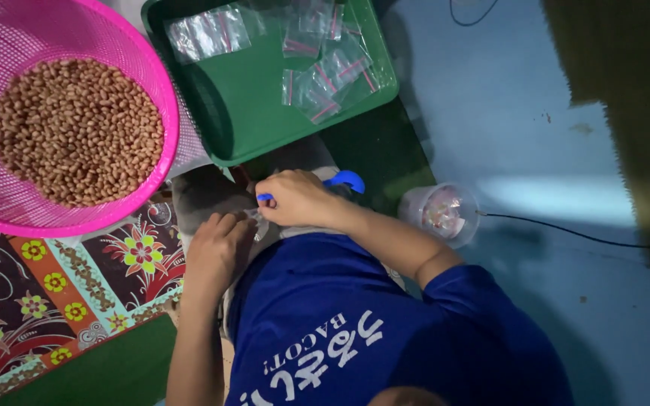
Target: Packaging peanuts from a large bowl into small individual plastic bags using a scoop.
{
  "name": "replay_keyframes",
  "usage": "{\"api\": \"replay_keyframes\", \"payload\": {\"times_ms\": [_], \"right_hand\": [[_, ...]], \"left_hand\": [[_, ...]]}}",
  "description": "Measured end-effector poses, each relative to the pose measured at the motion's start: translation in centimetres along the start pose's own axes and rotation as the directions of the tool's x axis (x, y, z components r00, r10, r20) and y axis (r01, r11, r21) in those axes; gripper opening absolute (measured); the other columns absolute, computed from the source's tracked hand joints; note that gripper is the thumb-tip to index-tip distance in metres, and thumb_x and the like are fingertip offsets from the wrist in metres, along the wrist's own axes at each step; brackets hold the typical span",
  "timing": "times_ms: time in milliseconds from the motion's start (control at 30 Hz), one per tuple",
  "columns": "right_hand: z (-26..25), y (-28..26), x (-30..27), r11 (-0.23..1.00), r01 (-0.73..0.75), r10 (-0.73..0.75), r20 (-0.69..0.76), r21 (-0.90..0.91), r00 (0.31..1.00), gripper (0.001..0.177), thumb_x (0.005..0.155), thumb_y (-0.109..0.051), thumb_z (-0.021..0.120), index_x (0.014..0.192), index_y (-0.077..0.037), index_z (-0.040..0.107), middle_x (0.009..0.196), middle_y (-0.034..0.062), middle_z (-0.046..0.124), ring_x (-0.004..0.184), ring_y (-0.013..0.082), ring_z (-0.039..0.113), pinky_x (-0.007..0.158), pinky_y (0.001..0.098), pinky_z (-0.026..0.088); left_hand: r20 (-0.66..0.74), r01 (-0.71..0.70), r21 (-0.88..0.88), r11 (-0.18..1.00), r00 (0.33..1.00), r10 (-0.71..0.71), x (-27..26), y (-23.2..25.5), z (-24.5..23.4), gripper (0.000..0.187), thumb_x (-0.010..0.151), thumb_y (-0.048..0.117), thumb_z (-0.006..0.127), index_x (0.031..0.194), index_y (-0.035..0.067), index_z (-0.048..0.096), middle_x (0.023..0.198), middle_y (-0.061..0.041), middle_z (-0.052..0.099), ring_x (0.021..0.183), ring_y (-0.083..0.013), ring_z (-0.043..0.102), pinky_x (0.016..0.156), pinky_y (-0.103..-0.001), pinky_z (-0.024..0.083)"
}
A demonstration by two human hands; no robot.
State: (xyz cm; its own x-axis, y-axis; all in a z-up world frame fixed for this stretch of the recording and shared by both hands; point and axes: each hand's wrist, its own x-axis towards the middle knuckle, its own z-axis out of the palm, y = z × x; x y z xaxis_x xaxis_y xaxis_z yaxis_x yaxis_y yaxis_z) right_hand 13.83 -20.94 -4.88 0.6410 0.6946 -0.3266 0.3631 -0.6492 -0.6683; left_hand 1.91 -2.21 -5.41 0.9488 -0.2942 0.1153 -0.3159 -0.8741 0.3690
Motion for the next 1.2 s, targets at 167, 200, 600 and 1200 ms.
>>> {"api": "replay_keyframes", "payload": {"times_ms": [167,200,600,1200], "right_hand": [[-0.2,0.0,0.0,0.999,0.032,-0.033,0.004,0.028,0.999,0.009,0.082,-0.021,0.066,0.077,-0.014,0.069,0.075,0.0070,0.073,0.079,0.0347,0.075,0.061,0.0454,0.058],[-0.3,0.0,-0.1,0.998,0.039,-0.039,0.004,0.050,0.999,0.009,0.082,-0.019,0.066,0.077,-0.013,0.070,0.075,0.0079,0.073,0.078,0.0351,0.075,0.062,0.0449,0.058],[-0.3,-0.1,-0.3,0.996,0.040,-0.041,0.011,0.078,0.999,0.009,0.082,-0.017,0.067,0.076,-0.011,0.070,0.073,0.0100,0.073,0.075,0.0356,0.074,0.062,0.0440,0.057],[-3.2,1.7,0.2,0.632,0.123,0.017,-0.172,0.765,0.985,0.031,0.103,-0.031,0.052,0.116,-0.009,0.068,0.087,0.0085,0.068,0.082,0.0137,0.060,0.069,0.0282,0.055]], "left_hand": [[-0.016,-0.005,-0.024,1.000,1.000,0.005,-0.1,-0.2,0.4,0.008,0.093,0.023,0.070,0.100,0.020,0.074,0.090,-0.003,0.066,0.084,-0.0247,0.062,0.068,-0.036,0.049],[-0.022,-0.007,-0.025,1.000,1.000,0.006,-0.1,-0.2,0.5,0.008,0.093,0.023,0.071,0.100,0.020,0.074,0.091,-0.003,0.067,0.084,-0.0248,0.062,0.068,-0.036,0.049],[-0.049,-0.017,-0.042,0.999,0.999,0.015,-0.2,-0.4,0.9,0.007,0.095,0.026,0.070,0.098,0.020,0.074,0.088,-0.003,0.067,0.082,-0.0256,0.062,0.068,-0.036,0.049],[0.029,0.077,-0.188,0.979,0.997,-0.073,0.0,-0.3,-3.6,0.014,0.093,0.015,0.066,0.103,0.012,0.074,0.083,-0.008,0.063,0.086,-0.0305,0.060,0.073,-0.038,0.049]]}}
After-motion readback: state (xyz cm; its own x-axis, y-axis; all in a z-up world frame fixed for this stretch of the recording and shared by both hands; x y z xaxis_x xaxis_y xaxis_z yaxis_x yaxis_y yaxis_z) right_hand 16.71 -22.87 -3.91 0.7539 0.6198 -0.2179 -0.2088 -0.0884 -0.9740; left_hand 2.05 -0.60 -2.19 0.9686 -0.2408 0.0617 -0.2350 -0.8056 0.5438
